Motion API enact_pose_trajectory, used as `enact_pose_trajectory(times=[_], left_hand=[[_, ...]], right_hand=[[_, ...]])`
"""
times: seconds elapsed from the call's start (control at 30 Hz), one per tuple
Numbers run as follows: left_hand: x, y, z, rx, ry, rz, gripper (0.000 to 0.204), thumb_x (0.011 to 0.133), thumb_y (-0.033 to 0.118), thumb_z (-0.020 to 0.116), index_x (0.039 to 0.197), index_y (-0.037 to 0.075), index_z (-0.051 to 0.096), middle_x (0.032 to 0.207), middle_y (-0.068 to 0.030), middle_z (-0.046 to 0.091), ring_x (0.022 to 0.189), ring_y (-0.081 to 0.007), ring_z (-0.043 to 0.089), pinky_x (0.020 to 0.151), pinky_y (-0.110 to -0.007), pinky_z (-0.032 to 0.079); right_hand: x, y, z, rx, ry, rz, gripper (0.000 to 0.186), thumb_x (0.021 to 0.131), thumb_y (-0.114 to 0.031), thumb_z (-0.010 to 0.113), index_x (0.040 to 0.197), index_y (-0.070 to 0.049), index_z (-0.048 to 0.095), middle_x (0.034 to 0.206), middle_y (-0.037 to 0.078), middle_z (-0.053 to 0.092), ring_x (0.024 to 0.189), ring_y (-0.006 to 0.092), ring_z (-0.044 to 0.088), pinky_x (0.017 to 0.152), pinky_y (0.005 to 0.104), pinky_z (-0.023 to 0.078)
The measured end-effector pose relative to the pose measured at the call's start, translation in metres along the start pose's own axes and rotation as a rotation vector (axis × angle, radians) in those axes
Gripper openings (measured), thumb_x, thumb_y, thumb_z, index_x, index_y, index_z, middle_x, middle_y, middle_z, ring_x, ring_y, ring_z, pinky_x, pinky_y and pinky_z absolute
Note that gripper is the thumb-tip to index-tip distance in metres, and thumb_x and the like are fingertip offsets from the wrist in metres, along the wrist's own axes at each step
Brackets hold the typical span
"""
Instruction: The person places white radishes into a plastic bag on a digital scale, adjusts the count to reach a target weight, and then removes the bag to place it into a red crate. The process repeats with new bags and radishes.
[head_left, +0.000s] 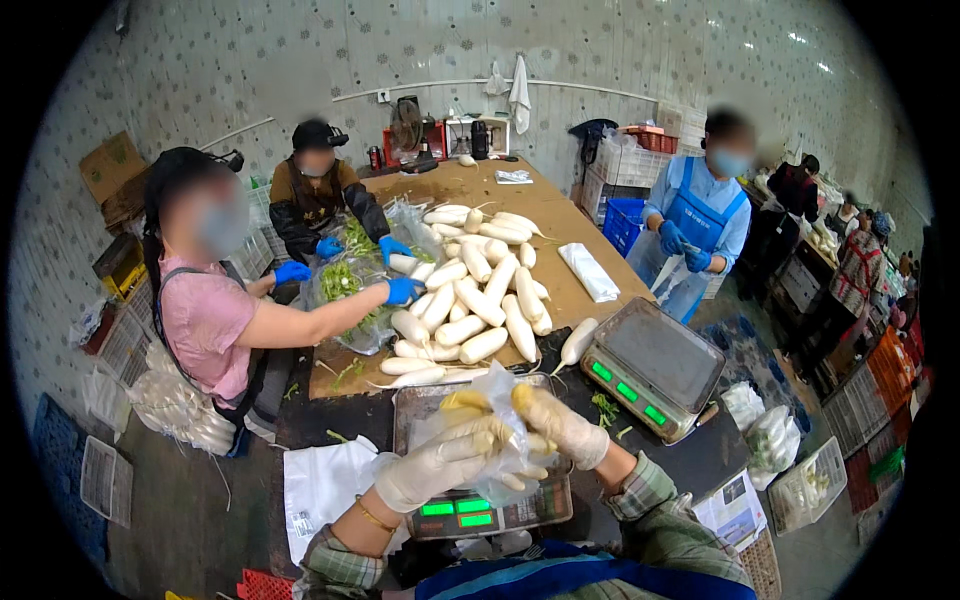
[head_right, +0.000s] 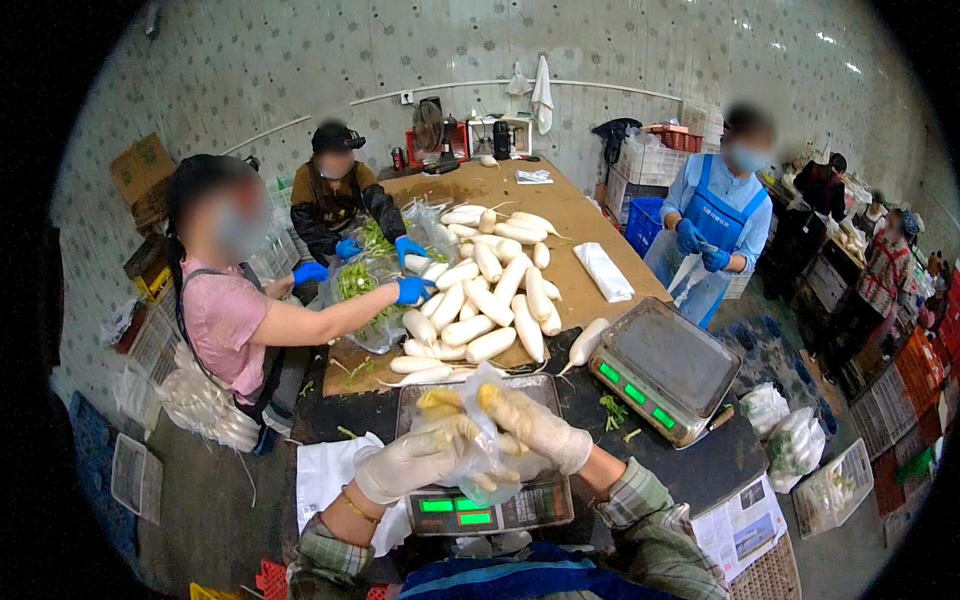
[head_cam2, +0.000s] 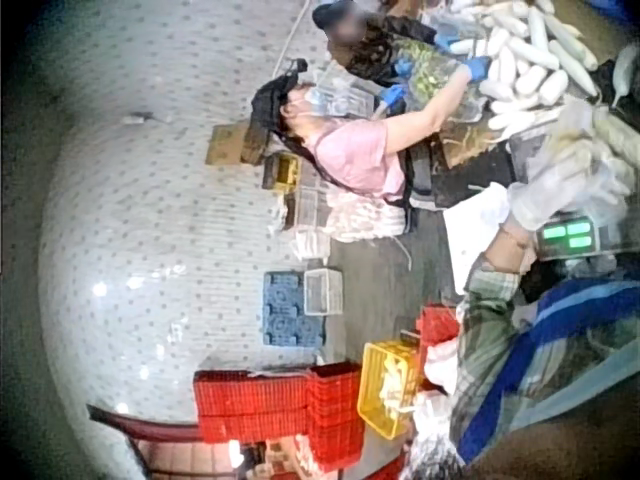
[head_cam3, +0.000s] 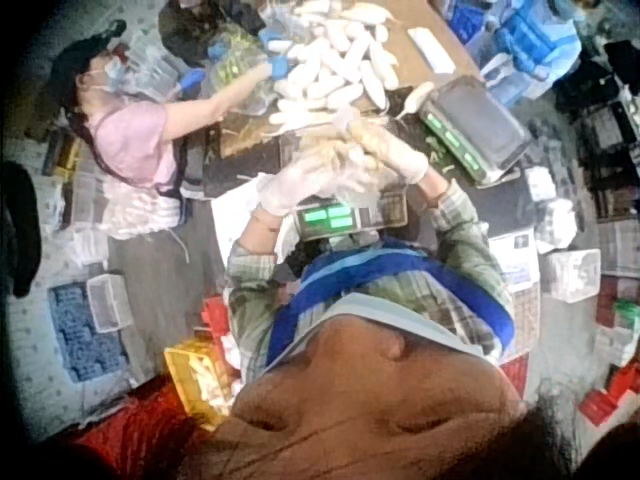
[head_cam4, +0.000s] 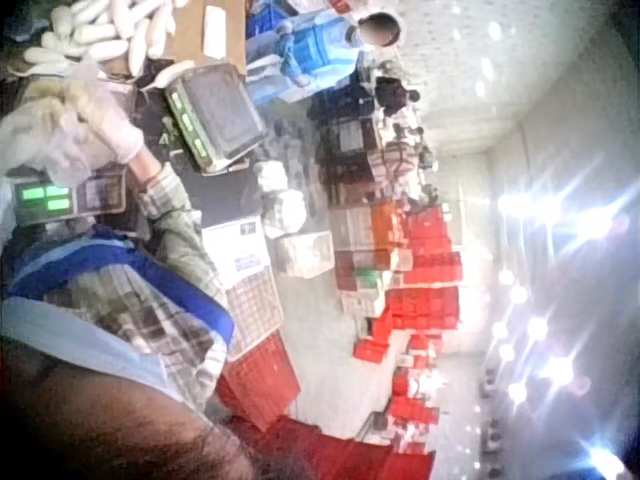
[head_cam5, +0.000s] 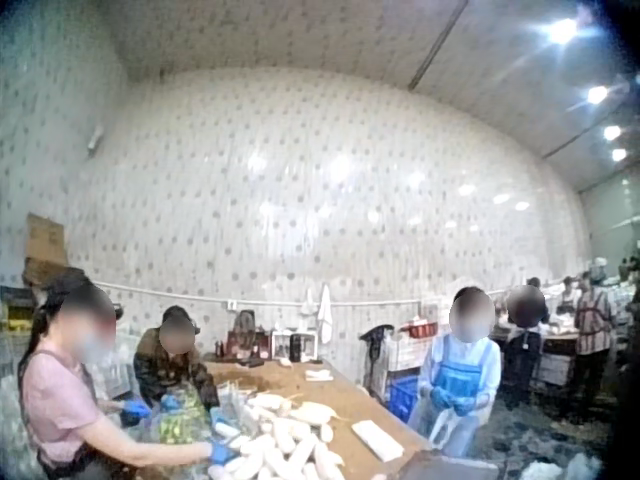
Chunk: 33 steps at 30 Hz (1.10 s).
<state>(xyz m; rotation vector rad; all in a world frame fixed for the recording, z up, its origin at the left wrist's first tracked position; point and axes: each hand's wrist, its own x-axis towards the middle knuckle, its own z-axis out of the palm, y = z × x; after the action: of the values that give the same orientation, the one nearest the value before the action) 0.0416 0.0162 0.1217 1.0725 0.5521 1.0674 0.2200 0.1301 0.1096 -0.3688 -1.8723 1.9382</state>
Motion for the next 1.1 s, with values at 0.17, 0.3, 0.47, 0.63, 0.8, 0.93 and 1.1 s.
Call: enact_pose_trajectory(times=[0.17, 0.3, 0.47, 0.63, 0.8, 0.93, 1.1], left_hand=[[-0.011, 0.002, -0.052, 0.149, 0.150, -0.098, 0.043, 0.104, 0.027, 0.041, 0.123, -0.009, 0.056, 0.121, -0.0177, 0.061, 0.112, -0.0244, 0.059, 0.100, -0.038, 0.045], [-0.010, -0.020, -0.122, -0.097, 0.278, -0.052, 0.045, 0.105, 0.028, 0.039, 0.124, -0.009, 0.055, 0.122, -0.0206, 0.062, 0.108, -0.0262, 0.063, 0.095, -0.041, 0.050], [-0.035, -0.056, -0.147, 0.185, 0.518, -0.173, 0.036, 0.102, 0.028, 0.050, 0.112, -0.005, 0.062, 0.110, -0.0143, 0.068, 0.094, -0.0222, 0.067, 0.077, -0.033, 0.055], [-0.001, -0.030, -0.088, 1.360, 0.247, -0.276, 0.049, 0.081, 0.055, 0.069, 0.089, 0.007, 0.065, 0.077, -0.0168, 0.064, 0.076, -0.0358, 0.064, 0.066, -0.042, 0.049], [0.006, 0.004, -0.070, 0.781, 0.421, -0.492, 0.026, 0.092, 0.023, 0.066, 0.096, -0.003, 0.070, 0.076, 0.0010, 0.062, 0.069, -0.0049, 0.052, 0.059, -0.024, 0.045], [-0.009, -0.003, -0.095, -0.153, 0.459, -0.088, 0.024, 0.099, 0.023, 0.051, 0.108, 0.003, 0.061, 0.079, -0.0042, 0.058, 0.069, -0.0145, 0.054, 0.064, -0.028, 0.044], [0.000, -0.010, -0.063, -0.205, 0.952, -0.175, 0.023, 0.101, 0.024, 0.049, 0.086, 0.010, 0.058, 0.059, 0.0042, 0.042, 0.052, -0.0109, 0.038, 0.051, -0.026, 0.033]], right_hand=[[0.018, 0.011, -0.011, -0.301, -0.087, -0.023, 0.045, 0.094, -0.045, 0.063, 0.117, -0.007, 0.070, 0.108, 0.005, 0.071, 0.096, 0.0130, 0.062, 0.088, 0.0319, 0.050], [0.010, 0.025, -0.012, -1.292, -0.226, -0.199, 0.017, 0.091, -0.019, 0.062, 0.102, -0.007, 0.068, 0.090, 0.007, 0.068, 0.080, 0.0211, 0.068, 0.074, 0.0304, 0.055], [0.001, 0.021, -0.034, -1.306, -0.263, -0.664, 0.032, 0.078, -0.015, 0.067, 0.109, -0.012, 0.063, 0.091, 0.009, 0.068, 0.080, 0.0260, 0.069, 0.067, 0.0347, 0.056], [-0.004, 0.012, -0.057, -1.335, -0.210, 0.045, 0.036, 0.083, -0.039, 0.071, 0.104, -0.011, 0.064, 0.081, 0.013, 0.067, 0.069, 0.0324, 0.067, 0.061, 0.0410, 0.054], [0.028, 0.065, -0.080, -1.495, -0.061, -0.408, 0.033, 0.082, -0.039, 0.067, 0.088, -0.007, 0.063, 0.076, 0.012, 0.065, 0.067, 0.0329, 0.065, 0.059, 0.0434, 0.052], [0.048, 0.056, -0.044, -1.415, -0.114, -0.704, 0.033, 0.079, -0.037, 0.068, 0.085, -0.006, 0.062, 0.080, 0.012, 0.065, 0.068, 0.0344, 0.065, 0.059, 0.0428, 0.052], [0.013, 0.088, -0.059, -1.521, -0.290, -0.612, 0.031, 0.079, -0.037, 0.068, 0.084, -0.007, 0.062, 0.083, 0.012, 0.065, 0.069, 0.0346, 0.064, 0.060, 0.0432, 0.052]])
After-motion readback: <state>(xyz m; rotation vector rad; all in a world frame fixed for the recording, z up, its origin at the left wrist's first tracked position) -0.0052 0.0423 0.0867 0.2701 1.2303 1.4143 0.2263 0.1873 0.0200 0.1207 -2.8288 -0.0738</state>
